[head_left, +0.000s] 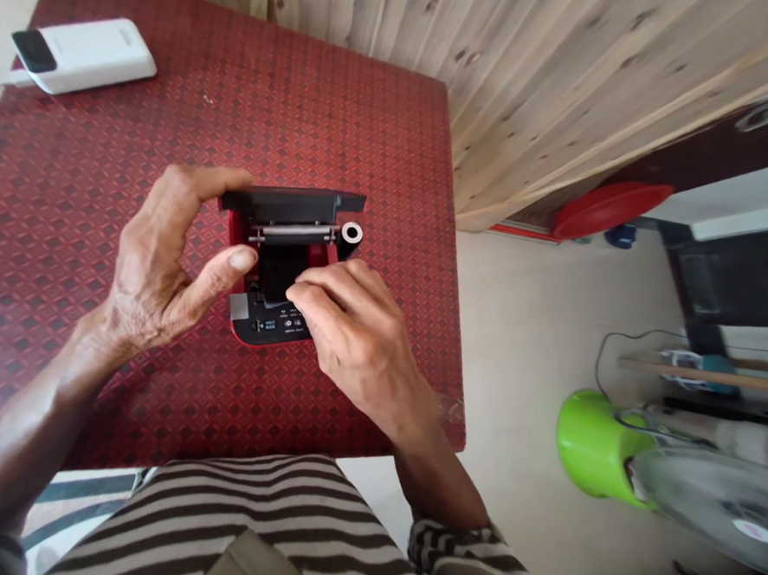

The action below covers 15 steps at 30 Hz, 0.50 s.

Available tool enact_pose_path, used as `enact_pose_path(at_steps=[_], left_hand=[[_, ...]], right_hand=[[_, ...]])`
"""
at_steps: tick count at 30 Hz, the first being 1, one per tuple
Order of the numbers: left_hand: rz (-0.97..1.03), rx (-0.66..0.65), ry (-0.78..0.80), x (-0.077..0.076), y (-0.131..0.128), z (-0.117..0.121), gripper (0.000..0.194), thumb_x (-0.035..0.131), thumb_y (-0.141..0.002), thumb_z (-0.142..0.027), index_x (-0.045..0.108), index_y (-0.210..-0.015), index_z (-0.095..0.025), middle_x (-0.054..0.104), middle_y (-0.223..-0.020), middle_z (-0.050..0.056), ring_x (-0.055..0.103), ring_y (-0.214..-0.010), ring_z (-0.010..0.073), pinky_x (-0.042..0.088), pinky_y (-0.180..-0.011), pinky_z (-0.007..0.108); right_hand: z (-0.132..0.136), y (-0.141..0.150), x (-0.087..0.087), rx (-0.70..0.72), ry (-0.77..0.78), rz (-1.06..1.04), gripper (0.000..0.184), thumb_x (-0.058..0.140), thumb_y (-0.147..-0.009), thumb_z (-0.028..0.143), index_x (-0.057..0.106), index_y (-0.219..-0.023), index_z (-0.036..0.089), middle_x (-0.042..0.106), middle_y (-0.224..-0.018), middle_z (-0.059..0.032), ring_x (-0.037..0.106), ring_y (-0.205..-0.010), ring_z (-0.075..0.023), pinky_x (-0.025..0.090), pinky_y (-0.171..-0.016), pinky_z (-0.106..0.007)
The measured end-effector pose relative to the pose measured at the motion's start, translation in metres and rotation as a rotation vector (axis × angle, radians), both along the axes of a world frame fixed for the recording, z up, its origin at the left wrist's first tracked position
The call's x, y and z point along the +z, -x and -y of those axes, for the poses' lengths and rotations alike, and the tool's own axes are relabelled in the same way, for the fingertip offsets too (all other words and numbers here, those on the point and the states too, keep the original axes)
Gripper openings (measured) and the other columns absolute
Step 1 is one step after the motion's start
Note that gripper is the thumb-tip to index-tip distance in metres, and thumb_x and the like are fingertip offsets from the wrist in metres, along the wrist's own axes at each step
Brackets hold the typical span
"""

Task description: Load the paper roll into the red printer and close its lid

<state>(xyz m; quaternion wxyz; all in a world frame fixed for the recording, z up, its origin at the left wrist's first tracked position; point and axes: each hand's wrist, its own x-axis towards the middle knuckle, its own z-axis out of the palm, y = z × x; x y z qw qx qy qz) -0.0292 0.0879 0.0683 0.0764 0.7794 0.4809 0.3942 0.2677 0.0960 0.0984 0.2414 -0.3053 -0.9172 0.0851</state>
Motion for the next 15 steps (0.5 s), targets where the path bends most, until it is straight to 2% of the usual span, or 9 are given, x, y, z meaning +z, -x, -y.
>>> enact_pose_path(at_steps=[3,6,9,12,15], left_hand=[[-0.060,-0.036,-0.006,-0.004,-0.004,0.021,0.078,0.074,-0.127,-0.076,0.060,-0.190,-0.032,0.081,-0.168,0.014,0.082,-0.148,0.0375,0.067,-0.129,0.057],[-0.142,-0.054,-0.019,-0.019,-0.007,0.040,0.086,0.082,-0.119,-0.082,0.064,-0.188,-0.035,0.077,-0.173,0.018,0.079,-0.156,0.0447,0.065,-0.134,0.064],[-0.178,-0.034,-0.023,-0.035,-0.009,0.050,0.091,0.094,-0.108,-0.083,0.068,-0.185,-0.040,0.074,-0.176,0.017,0.076,-0.163,0.0514,0.063,-0.137,0.072],[-0.158,-0.016,-0.061,-0.044,-0.011,0.051,0.090,0.099,-0.107,-0.078,0.068,-0.184,-0.043,0.075,-0.174,0.016,0.076,-0.164,0.0514,0.063,-0.134,0.070],[-0.144,0.006,-0.071,-0.044,-0.013,0.048,0.087,0.101,-0.107,-0.076,0.070,-0.182,-0.045,0.078,-0.172,0.015,0.079,-0.159,0.0493,0.064,-0.128,0.066]], right_hand=[[0.011,-0.003,-0.015,-0.026,-0.082,-0.157,0.027,0.064,-0.130,0.005,0.086,-0.126,0.019,0.094,-0.116,-0.0082,0.080,-0.106,-0.0238,0.067,-0.096,-0.040],[0.020,-0.004,-0.033,-0.040,-0.137,-0.229,0.028,0.065,-0.128,0.004,0.087,-0.129,0.022,0.096,-0.118,-0.0065,0.083,-0.106,-0.0227,0.069,-0.097,-0.040],[0.024,-0.005,-0.043,-0.059,-0.132,-0.223,0.032,0.066,-0.125,0.003,0.088,-0.134,0.025,0.097,-0.123,-0.0067,0.086,-0.112,-0.0237,0.069,-0.102,-0.043],[0.023,-0.007,-0.042,-0.053,-0.074,-0.242,0.031,0.070,-0.124,0.004,0.089,-0.136,0.025,0.097,-0.127,-0.0075,0.087,-0.114,-0.0242,0.072,-0.104,-0.044],[0.019,-0.009,-0.033,-0.038,-0.046,-0.311,0.023,0.075,-0.125,0.008,0.087,-0.135,0.024,0.097,-0.126,-0.0076,0.087,-0.110,-0.0237,0.075,-0.103,-0.044]])
